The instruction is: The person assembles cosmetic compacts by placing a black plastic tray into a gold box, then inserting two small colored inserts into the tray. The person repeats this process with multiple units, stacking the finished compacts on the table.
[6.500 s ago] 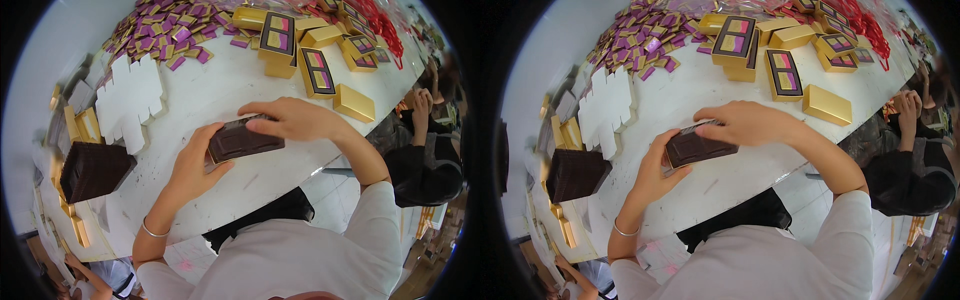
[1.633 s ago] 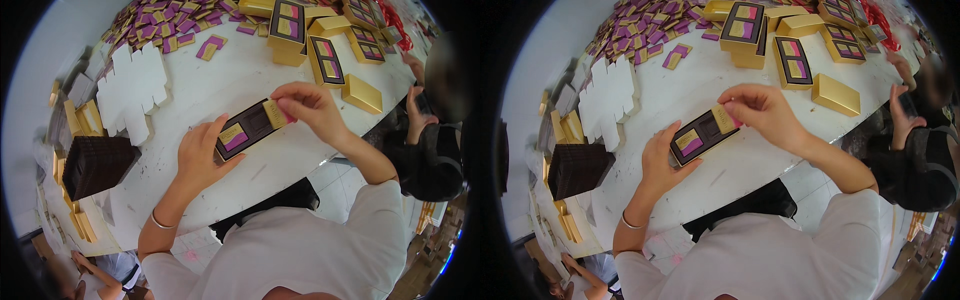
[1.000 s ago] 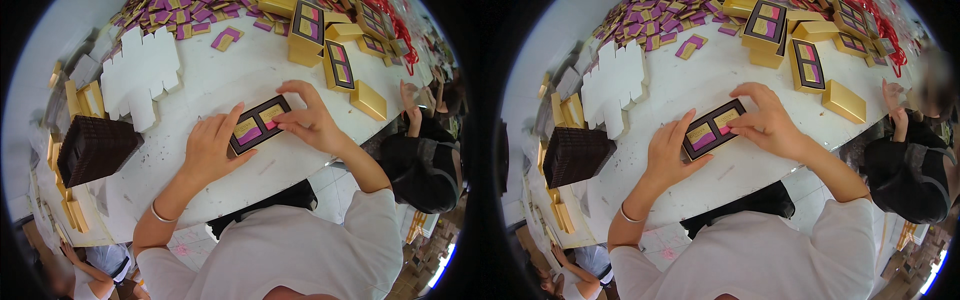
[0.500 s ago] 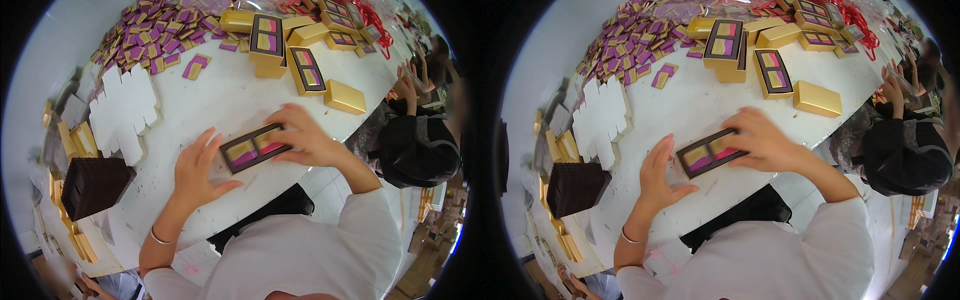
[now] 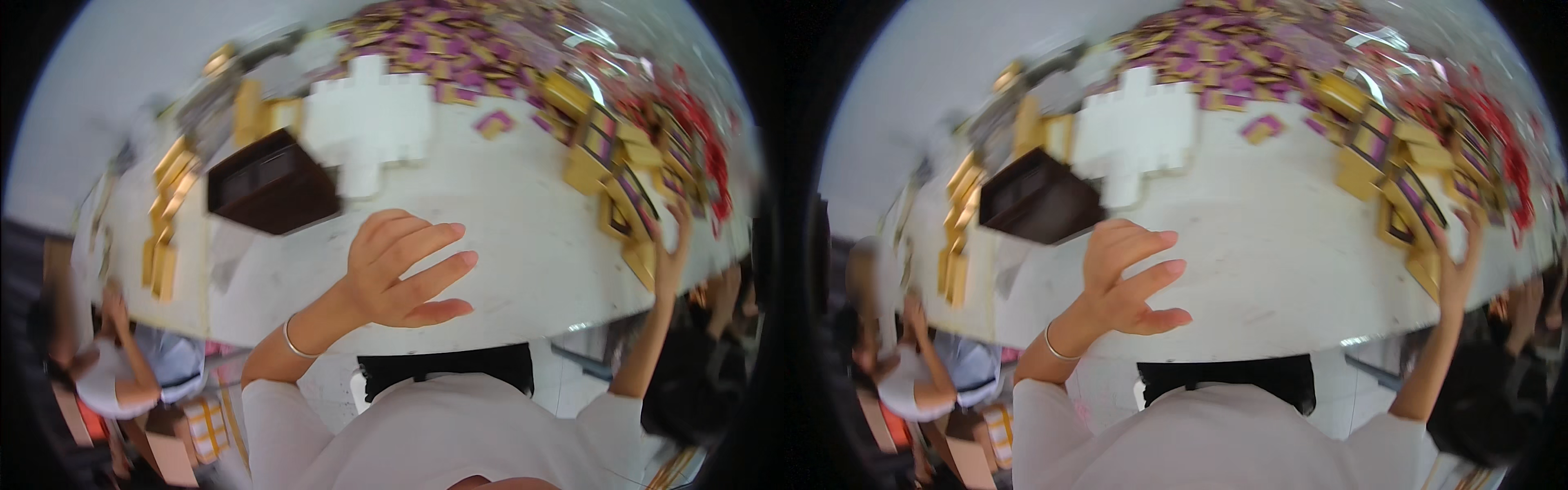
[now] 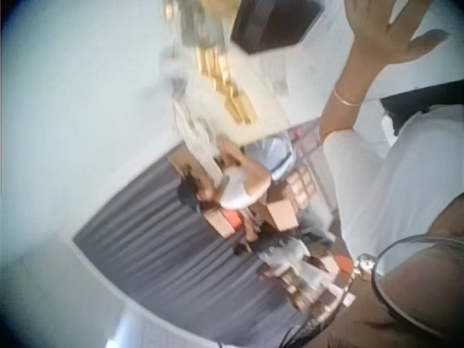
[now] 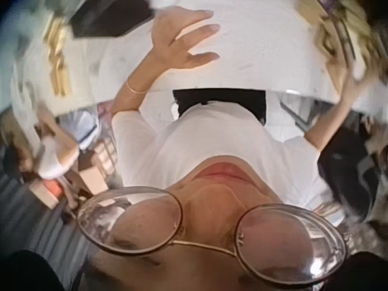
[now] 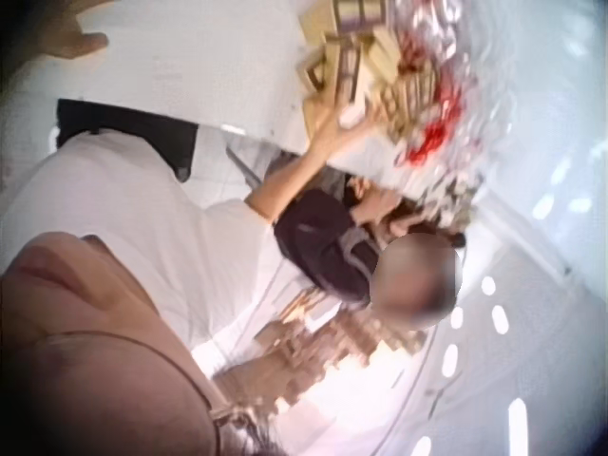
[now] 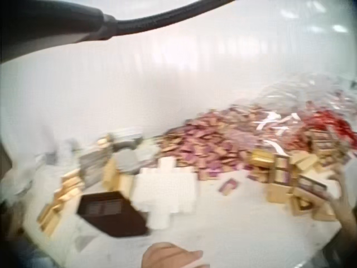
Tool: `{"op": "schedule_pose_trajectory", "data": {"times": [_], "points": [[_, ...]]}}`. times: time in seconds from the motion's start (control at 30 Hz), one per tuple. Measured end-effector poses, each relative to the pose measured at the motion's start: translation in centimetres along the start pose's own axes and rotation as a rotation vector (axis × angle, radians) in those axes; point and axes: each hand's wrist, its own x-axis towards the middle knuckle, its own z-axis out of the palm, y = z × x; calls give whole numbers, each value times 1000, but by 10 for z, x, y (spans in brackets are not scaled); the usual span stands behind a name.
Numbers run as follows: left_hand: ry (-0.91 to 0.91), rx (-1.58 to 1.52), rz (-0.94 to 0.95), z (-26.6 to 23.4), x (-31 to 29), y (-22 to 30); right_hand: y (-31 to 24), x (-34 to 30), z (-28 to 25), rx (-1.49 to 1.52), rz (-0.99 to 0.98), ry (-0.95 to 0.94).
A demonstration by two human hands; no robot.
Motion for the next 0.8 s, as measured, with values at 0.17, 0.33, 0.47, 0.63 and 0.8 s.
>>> {"op": "schedule_pose_trajectory", "data": {"times": [0.17,0.33,0.47,0.63,0.8], "points": [[310,417,-101,-104,-25,-21,-72,0,-7,80,-267,87],[641,527,-713,-189,-82,-54,-177,7,23,318,-523,-237],[331,814,-986,-233,-149,-85,-265,28,62,558,-764,-328],[-8,554,-1126,-181,-126,-111,-362,52,114,588,-942,-213],[-174,523,-1097,-183,-112,-174,-395,60,132,558,-982,-197]]}}
